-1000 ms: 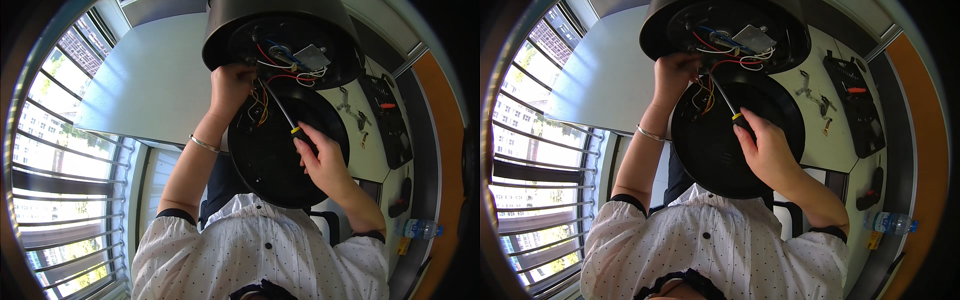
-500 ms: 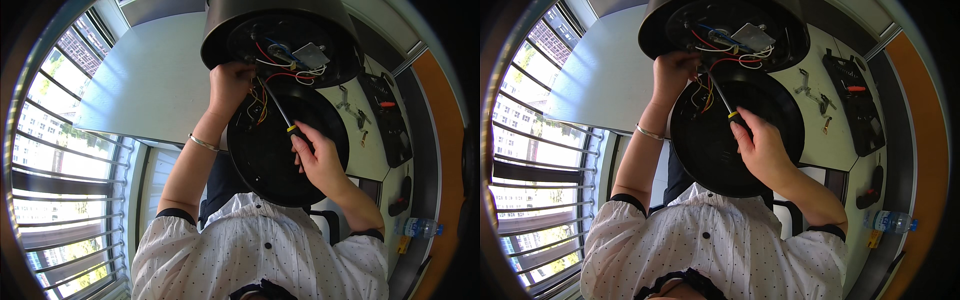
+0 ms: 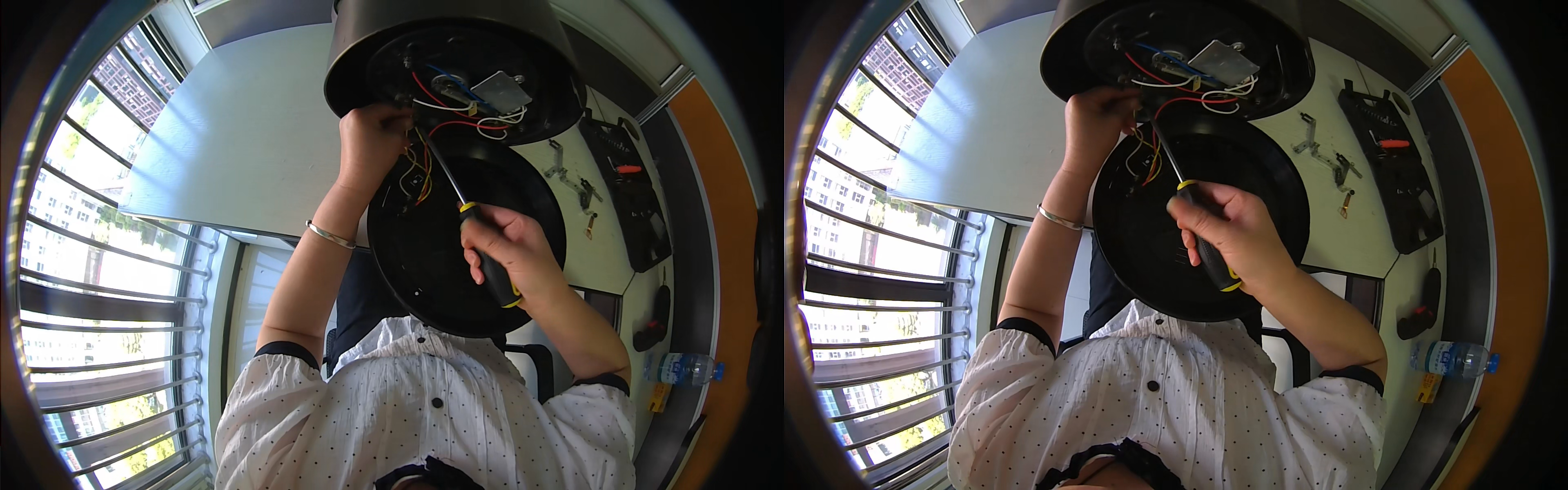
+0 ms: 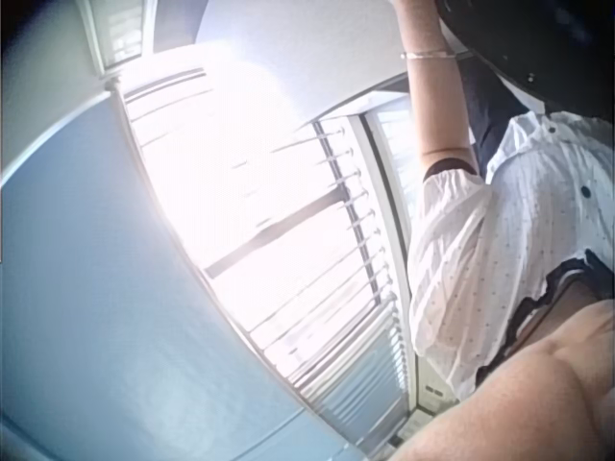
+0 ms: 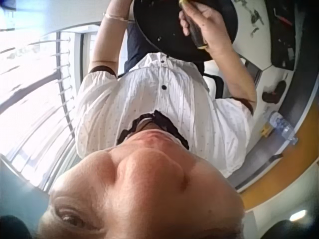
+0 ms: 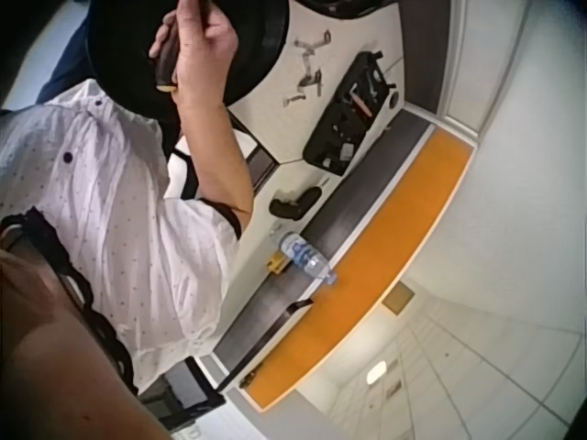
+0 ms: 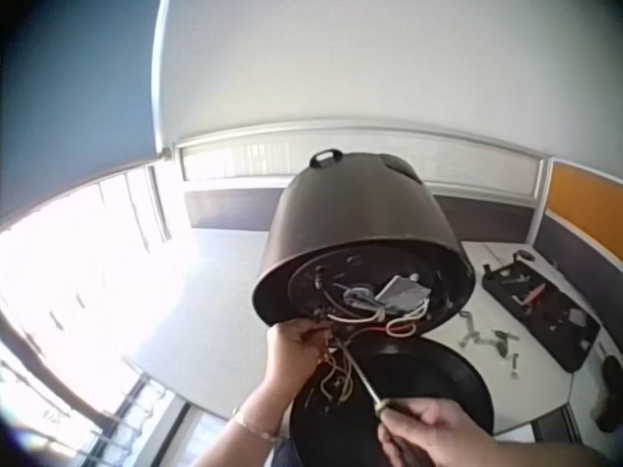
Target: The person works on the internal wiring of a black cylindrical device, using a screwdriver to tighten connections and adjusting wires by hand. The task involves careful manipulation of small components inside the device's housing.
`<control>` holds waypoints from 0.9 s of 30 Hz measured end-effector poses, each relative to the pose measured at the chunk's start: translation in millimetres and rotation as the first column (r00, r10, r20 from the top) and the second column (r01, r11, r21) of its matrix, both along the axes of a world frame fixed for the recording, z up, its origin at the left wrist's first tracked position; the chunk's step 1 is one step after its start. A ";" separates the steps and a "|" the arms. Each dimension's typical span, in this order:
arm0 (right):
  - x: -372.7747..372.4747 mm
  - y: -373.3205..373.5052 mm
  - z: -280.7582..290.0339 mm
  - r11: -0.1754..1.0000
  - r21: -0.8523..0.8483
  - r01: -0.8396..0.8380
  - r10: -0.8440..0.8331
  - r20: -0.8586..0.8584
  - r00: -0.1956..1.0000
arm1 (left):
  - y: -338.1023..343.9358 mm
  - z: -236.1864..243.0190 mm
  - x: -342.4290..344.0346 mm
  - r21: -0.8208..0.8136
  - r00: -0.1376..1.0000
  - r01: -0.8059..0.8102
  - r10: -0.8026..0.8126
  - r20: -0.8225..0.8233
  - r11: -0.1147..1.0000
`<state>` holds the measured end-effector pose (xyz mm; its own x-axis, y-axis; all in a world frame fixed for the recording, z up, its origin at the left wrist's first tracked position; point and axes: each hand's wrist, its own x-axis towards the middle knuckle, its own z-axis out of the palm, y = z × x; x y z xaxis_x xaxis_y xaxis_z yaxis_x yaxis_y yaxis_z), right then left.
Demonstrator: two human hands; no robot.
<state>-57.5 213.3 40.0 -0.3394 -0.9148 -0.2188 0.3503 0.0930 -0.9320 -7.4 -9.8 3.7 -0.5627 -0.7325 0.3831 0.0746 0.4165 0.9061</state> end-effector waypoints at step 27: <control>4.0 -10.9 -5.3 0.993 -0.025 0.115 -0.105 0.257 0.961 | -1.9 -2.4 -0.9 -0.097 1.000 -0.013 0.012 -0.011 0.995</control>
